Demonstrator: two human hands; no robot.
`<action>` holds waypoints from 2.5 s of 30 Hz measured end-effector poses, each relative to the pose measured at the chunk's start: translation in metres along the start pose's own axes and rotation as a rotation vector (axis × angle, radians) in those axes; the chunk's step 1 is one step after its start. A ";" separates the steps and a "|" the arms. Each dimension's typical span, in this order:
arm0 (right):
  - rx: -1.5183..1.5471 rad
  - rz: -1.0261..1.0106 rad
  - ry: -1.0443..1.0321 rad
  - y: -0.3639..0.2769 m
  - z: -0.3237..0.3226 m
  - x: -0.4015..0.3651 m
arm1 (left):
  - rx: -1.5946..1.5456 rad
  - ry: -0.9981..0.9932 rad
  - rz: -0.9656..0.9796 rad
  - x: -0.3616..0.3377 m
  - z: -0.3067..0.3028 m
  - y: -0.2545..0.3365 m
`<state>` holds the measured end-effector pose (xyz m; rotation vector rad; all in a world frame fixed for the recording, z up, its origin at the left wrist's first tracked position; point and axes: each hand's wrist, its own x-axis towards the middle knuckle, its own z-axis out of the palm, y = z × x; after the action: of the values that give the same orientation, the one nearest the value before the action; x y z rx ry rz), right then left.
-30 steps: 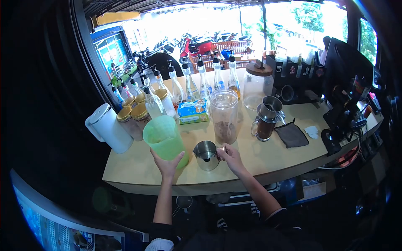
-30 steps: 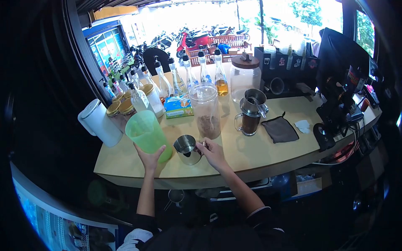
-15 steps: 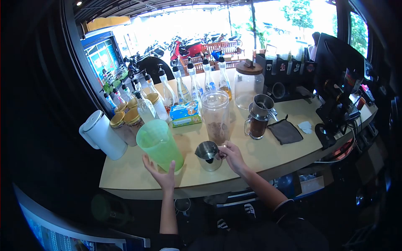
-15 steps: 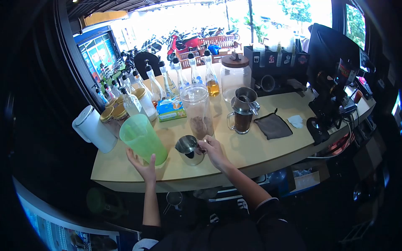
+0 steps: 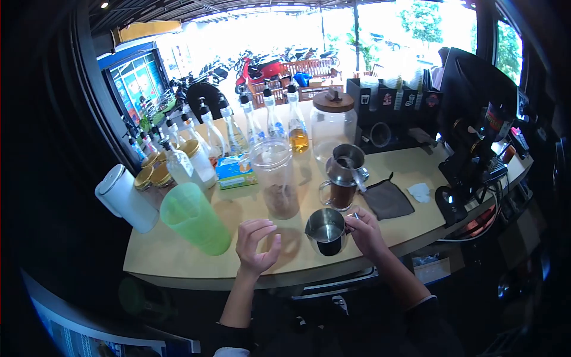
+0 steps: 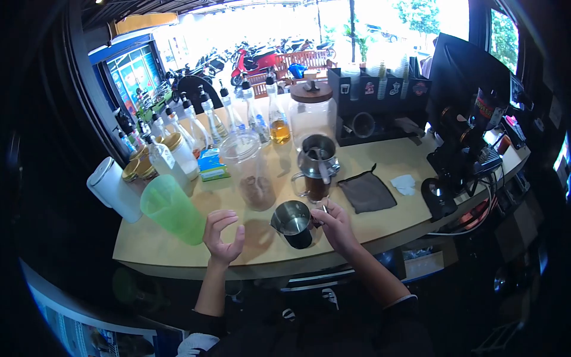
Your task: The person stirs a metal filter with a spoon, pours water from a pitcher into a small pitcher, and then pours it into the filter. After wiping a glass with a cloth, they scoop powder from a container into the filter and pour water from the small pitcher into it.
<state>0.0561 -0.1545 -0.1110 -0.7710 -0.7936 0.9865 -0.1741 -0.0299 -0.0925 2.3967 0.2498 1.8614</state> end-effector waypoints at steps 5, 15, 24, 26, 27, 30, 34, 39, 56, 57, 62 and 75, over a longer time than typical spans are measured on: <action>-0.116 -0.007 0.014 -0.052 -0.051 -0.007 | -0.077 -0.086 -0.064 0.030 0.056 0.011; -0.153 -0.059 0.095 -0.140 -0.121 0.032 | -0.213 -0.168 -0.317 0.079 0.135 0.011; -0.238 -0.139 -0.078 -0.178 -0.112 0.104 | 0.075 -0.382 -0.051 0.104 0.140 0.020; -0.249 -0.101 -0.090 -0.182 -0.105 0.113 | 0.146 -0.368 0.117 0.105 0.143 0.020; -0.243 -0.107 -0.085 -0.184 -0.097 0.115 | 0.155 -0.372 0.155 0.107 0.142 0.022; -0.312 -0.218 -0.153 -0.180 -0.099 0.134 | 0.186 -0.353 0.220 0.108 0.139 0.023; -0.319 -0.185 -0.184 -0.177 -0.092 0.145 | 0.200 -0.309 0.206 0.113 0.135 0.026; -0.431 -0.186 -0.195 -0.183 -0.079 0.151 | 0.229 -0.200 0.153 0.125 0.128 0.021; -0.554 -0.089 -0.248 -0.191 -0.039 0.159 | 0.084 0.026 -0.178 0.126 0.138 0.017; -0.573 -0.107 -0.272 -0.191 -0.038 0.160 | 0.084 0.026 -0.179 0.126 0.138 0.017; -0.628 -0.148 -0.343 -0.186 -0.039 0.166 | 0.099 0.014 -0.172 0.127 0.138 0.018; -0.752 -0.198 -0.347 -0.193 -0.027 0.162 | 0.130 -0.001 -0.128 0.126 0.139 0.016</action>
<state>0.2124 -0.0784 0.0731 -1.1447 -1.5563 0.6350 -0.0075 -0.0185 -0.0041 2.3984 0.5273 1.8408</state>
